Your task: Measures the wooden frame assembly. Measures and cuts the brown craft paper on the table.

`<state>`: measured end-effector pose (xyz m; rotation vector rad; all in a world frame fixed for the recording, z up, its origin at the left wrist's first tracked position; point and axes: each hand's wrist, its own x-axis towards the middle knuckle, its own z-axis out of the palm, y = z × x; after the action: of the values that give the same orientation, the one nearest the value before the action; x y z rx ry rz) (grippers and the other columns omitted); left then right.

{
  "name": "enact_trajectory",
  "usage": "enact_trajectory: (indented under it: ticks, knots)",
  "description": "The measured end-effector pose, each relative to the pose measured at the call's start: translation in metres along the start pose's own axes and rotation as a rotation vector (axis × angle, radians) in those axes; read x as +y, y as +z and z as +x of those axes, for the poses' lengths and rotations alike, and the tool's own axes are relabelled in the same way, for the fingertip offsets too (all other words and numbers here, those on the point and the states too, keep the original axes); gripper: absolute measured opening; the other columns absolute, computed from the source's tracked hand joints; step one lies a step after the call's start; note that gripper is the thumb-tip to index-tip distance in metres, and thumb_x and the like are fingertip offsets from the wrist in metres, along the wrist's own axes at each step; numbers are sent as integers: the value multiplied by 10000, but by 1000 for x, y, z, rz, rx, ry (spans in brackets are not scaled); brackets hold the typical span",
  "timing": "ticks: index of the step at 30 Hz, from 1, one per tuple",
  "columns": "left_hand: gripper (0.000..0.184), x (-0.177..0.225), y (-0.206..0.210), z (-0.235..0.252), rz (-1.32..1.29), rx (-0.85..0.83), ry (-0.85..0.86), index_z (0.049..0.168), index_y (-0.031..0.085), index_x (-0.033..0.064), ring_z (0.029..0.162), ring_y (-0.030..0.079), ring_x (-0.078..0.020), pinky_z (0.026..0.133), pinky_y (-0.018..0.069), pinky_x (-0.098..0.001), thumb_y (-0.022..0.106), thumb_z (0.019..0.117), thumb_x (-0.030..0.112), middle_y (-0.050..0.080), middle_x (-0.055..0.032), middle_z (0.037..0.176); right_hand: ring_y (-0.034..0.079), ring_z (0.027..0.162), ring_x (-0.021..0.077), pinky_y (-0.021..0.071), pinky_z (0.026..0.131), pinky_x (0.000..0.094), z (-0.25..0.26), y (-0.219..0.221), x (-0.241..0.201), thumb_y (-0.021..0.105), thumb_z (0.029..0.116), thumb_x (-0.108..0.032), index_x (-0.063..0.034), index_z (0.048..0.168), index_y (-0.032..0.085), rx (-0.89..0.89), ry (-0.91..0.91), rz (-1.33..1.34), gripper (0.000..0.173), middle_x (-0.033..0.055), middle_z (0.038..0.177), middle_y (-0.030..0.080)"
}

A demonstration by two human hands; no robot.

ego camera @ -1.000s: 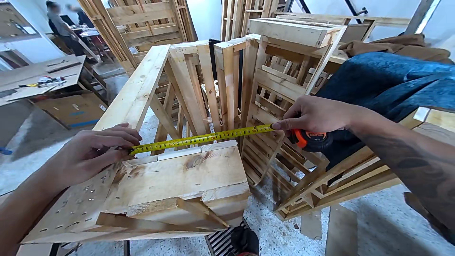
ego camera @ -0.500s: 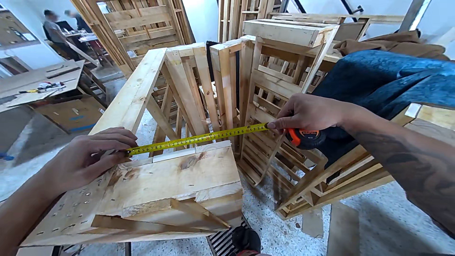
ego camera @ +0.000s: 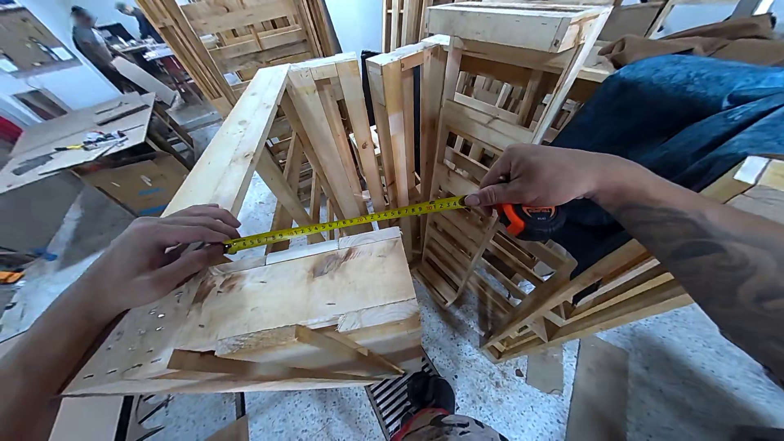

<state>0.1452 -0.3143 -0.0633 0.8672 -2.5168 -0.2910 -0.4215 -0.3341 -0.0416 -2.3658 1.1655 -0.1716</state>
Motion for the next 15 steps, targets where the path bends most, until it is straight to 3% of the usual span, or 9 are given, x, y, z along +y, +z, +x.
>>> enact_trajectory:
  ticks: [12,15]
  knots:
    - [256,-4,-2,-1,-6,-33,-36,885,770,158,1250,622,-237,1126,487,-452,567,950,299,743,13,1130,666,608,47,563,539,268,3,-3,7,544,1019,-546,-221,861,802,-50,-54,26,444,-83,743,739]
    - [252,-7,-1,-4,-19,-25,-20,874,770,167,1256,620,-238,1156,456,-466,578,949,312,747,21,1123,661,602,49,557,530,274,0,-1,7,548,1010,-562,-219,846,797,-45,-63,38,455,-78,728,730]
